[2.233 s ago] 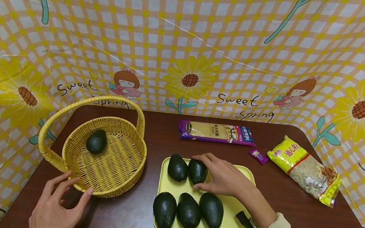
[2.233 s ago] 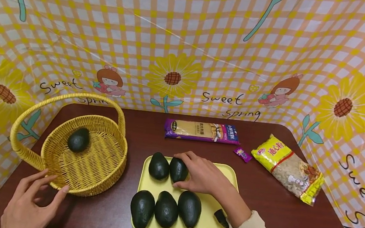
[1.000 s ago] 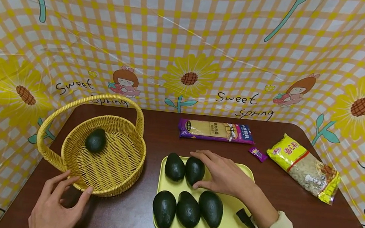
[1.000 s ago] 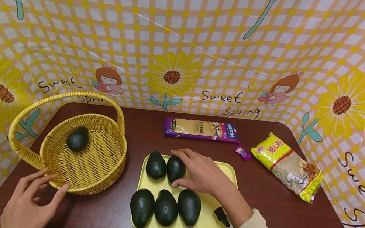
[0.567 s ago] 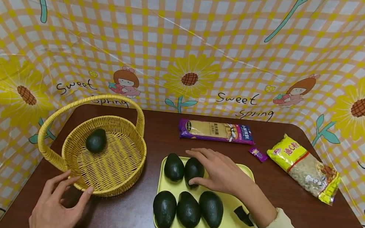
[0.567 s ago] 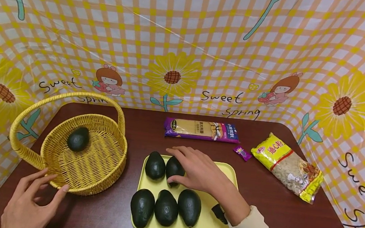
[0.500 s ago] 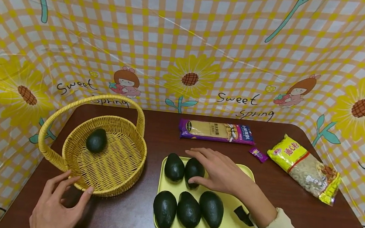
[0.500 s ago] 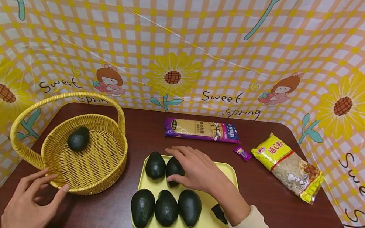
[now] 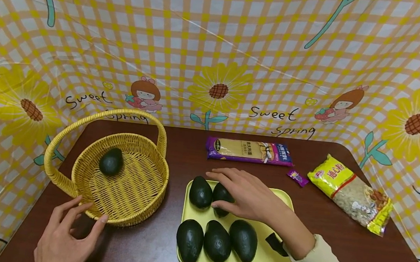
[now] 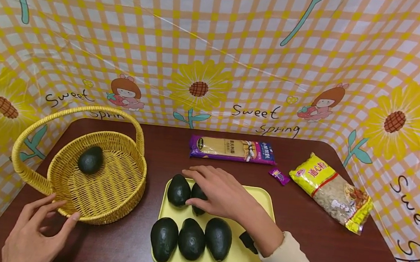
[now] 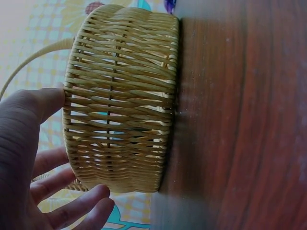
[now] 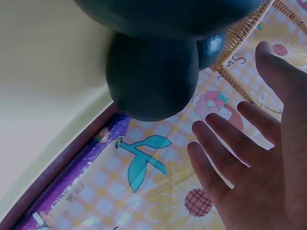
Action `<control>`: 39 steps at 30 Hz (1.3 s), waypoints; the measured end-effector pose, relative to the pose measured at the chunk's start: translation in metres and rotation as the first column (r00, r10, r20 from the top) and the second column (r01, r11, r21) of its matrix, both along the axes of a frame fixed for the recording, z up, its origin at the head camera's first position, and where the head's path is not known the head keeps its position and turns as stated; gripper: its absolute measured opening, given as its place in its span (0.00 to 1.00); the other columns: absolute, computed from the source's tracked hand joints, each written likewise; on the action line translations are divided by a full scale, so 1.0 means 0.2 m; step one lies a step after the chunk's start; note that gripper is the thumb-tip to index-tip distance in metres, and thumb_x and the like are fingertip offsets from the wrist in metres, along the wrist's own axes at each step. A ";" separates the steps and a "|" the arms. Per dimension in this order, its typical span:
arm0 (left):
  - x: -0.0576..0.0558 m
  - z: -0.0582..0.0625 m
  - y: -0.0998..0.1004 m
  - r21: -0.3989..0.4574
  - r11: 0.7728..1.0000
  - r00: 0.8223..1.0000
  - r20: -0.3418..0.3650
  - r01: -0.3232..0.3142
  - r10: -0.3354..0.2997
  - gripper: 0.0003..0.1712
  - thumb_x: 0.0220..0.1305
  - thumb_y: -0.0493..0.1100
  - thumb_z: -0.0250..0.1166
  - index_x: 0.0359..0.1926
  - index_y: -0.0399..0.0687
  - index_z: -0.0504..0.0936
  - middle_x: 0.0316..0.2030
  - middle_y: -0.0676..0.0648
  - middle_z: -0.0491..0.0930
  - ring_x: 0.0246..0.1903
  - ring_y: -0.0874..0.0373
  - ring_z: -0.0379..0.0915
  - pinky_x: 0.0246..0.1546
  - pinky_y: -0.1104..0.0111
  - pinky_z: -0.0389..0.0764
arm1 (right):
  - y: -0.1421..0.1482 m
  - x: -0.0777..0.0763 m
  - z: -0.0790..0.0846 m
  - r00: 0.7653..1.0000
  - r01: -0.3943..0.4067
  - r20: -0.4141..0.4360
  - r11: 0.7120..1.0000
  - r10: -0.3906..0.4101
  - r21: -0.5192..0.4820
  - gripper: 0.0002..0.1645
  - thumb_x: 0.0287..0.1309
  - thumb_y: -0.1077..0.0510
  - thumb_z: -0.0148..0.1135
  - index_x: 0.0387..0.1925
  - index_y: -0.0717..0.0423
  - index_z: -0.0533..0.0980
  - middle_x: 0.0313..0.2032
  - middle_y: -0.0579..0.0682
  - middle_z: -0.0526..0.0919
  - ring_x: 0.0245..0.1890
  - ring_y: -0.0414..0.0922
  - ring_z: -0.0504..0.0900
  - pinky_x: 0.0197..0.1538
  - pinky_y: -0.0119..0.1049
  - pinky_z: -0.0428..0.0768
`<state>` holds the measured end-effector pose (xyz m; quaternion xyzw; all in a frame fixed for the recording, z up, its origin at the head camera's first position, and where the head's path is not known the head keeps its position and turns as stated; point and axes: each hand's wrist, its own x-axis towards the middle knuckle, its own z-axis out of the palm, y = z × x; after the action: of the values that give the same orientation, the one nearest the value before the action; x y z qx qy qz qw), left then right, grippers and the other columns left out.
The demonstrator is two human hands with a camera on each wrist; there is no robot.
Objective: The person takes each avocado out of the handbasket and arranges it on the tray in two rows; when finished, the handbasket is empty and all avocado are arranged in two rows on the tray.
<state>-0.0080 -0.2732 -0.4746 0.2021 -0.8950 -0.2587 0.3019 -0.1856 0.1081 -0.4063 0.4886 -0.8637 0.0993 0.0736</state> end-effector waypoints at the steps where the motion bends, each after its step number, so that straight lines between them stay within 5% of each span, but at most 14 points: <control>1: 0.00 0.00 0.00 0.001 1.000 1.000 -0.002 0.000 0.000 0.25 0.54 0.54 0.86 0.51 0.53 0.92 0.62 0.51 0.83 0.41 0.46 0.86 0.24 0.70 0.74 | 0.00 0.00 0.00 1.000 -0.004 -0.003 1.000 0.004 0.001 0.45 0.68 0.36 0.73 0.77 0.50 0.72 0.71 0.51 0.78 0.70 0.51 0.78 0.68 0.55 0.79; 12: 0.00 0.01 0.00 0.005 1.000 1.000 0.002 -0.014 0.014 0.25 0.54 0.55 0.85 0.51 0.53 0.93 0.62 0.51 0.83 0.40 0.47 0.85 0.24 0.72 0.72 | -0.07 0.00 0.06 0.999 -0.041 0.000 0.999 0.041 0.025 0.43 0.72 0.36 0.69 0.78 0.51 0.71 0.70 0.52 0.78 0.69 0.52 0.79 0.70 0.55 0.78; 19: 0.00 0.00 0.00 0.004 1.000 1.000 -0.014 -0.015 0.015 0.25 0.54 0.54 0.86 0.51 0.52 0.93 0.62 0.51 0.83 0.40 0.47 0.85 0.27 0.83 0.66 | -0.11 0.00 0.07 0.998 -0.057 -0.020 0.998 0.058 0.029 0.42 0.72 0.35 0.69 0.77 0.49 0.71 0.70 0.52 0.79 0.68 0.51 0.80 0.69 0.53 0.79; 39: 0.00 -0.01 0.00 -0.005 1.000 1.000 -0.014 0.002 -0.002 0.25 0.54 0.53 0.86 0.51 0.51 0.92 0.61 0.51 0.83 0.41 0.47 0.86 0.27 0.80 0.70 | -0.20 0.00 0.09 0.995 -0.094 -0.006 0.994 0.095 0.057 0.39 0.75 0.37 0.66 0.77 0.50 0.71 0.70 0.52 0.78 0.67 0.52 0.80 0.69 0.53 0.79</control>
<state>-0.0079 -0.2740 -0.4771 0.1987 -0.8937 -0.2582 0.3084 -0.1862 0.0686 -0.3893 0.5312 -0.8418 0.0761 0.0589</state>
